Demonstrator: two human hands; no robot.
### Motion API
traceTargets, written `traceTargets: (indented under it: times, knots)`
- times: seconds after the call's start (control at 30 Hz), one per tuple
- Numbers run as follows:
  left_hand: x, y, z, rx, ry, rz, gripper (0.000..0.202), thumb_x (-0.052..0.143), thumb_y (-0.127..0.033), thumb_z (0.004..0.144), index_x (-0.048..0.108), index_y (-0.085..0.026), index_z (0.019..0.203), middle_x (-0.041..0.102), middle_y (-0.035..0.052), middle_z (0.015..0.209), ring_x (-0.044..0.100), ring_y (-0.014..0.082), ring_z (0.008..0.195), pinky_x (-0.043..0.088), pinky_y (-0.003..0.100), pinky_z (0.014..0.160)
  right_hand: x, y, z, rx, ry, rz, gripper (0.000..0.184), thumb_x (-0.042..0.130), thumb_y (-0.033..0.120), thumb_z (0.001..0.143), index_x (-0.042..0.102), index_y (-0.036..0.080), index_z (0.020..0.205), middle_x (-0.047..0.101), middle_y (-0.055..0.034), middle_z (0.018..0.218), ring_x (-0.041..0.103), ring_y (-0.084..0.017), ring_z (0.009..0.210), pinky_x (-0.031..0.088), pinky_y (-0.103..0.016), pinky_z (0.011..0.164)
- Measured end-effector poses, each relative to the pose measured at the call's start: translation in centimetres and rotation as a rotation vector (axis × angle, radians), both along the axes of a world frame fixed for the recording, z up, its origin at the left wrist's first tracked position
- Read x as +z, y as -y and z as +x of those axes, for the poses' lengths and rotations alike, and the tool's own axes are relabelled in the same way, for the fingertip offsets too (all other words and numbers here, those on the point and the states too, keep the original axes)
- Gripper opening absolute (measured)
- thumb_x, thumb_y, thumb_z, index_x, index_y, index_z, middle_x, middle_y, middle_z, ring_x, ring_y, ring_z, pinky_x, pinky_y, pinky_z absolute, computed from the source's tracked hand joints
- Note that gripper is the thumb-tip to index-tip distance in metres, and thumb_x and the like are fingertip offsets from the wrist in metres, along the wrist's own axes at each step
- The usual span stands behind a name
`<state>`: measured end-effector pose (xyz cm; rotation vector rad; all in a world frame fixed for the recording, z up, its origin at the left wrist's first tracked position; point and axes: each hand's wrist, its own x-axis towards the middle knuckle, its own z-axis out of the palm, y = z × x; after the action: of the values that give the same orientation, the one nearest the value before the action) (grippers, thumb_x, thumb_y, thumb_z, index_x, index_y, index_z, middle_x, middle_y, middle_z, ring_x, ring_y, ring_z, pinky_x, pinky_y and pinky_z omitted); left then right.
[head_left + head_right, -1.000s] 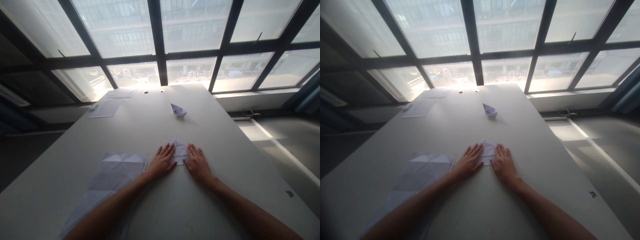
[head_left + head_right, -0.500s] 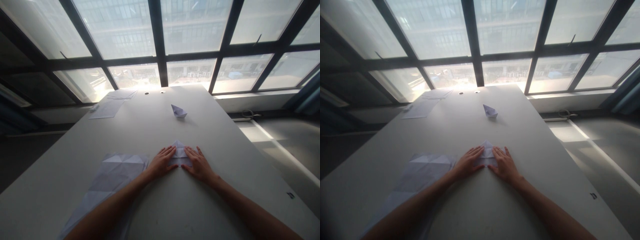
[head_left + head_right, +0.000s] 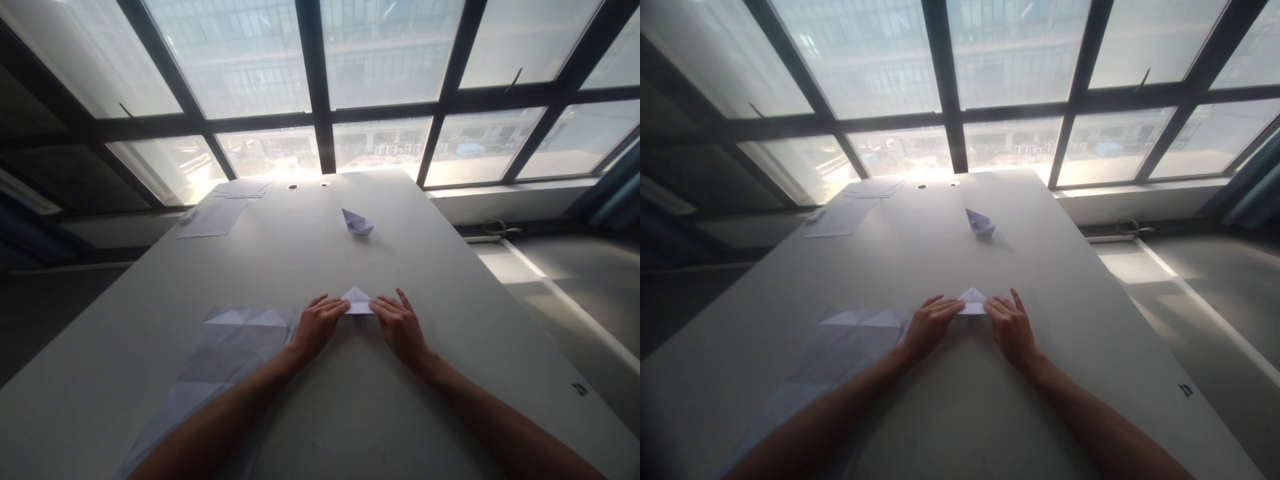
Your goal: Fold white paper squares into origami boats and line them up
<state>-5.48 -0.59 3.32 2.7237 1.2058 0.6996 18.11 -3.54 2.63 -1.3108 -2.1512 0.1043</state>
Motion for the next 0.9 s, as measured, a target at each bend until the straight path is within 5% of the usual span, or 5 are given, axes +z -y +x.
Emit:
traceTargets:
  times: [0.23,0.4,0.6,0.73,0.9]
  knots:
    - [0.4,0.2,0.0,0.054,-0.159,0.033,0.060,0.037,0.003,0.085,0.053,-0.022,0.137,0.051,0.0043,0.145,0.041,0.0204,0.138,0.018,0.050,0.120,0.1,0.1,-0.1,-0.038,0.143,-0.013,0.052,0.034,0.001,0.089,0.060,0.018,0.131,0.054,-0.0064,0.142,0.033,-0.024,0.142,0.009,-0.053,0.120]
    - [-0.2,0.6,0.7,0.094,-0.271,-0.039,0.052,0.044,-0.015,0.090,0.047,-0.014,0.142,0.039,0.0113,0.153,0.025,0.0254,0.146,0.005,0.051,0.121,-0.7,0.1,-0.4,-0.059,0.297,-0.129,0.053,0.038,0.007,0.088,0.051,0.011,0.139,0.045,-0.0122,0.149,0.026,-0.025,0.145,0.003,-0.054,0.120]
    - [-0.7,1.1,1.2,-0.100,-0.295,-0.097,0.066,0.040,-0.044,0.098,0.023,-0.015,0.154,0.021,0.0112,0.160,0.013,0.0238,0.149,0.012,0.045,0.120,-1.0,0.7,-1.4,0.004,0.306,-0.139,0.055,0.035,0.027,0.098,0.034,0.007,0.149,0.031,-0.0140,0.156,0.015,-0.025,0.148,0.005,-0.050,0.120]
    - [-0.7,1.0,1.2,-0.119,-0.257,-0.116,0.069,0.039,-0.050,0.099,0.015,-0.018,0.156,0.023,0.0101,0.159,0.015,0.0222,0.149,0.015,0.042,0.120,-1.4,0.7,-1.7,0.139,0.286,-0.184,0.060,0.036,0.030,0.098,0.024,0.009,0.153,0.025,-0.0124,0.158,0.017,-0.022,0.148,0.013,-0.045,0.120]
    - [-0.7,0.9,1.2,-0.116,-0.251,-0.128,0.070,0.039,-0.050,0.099,0.015,-0.018,0.156,0.023,0.0094,0.159,0.015,0.0228,0.148,0.015,0.042,0.120,-1.5,0.5,-1.6,0.109,0.271,-0.228,0.061,0.037,0.033,0.098,0.026,0.008,0.152,0.022,-0.0126,0.159,0.016,-0.024,0.148,0.013,-0.046,0.120]
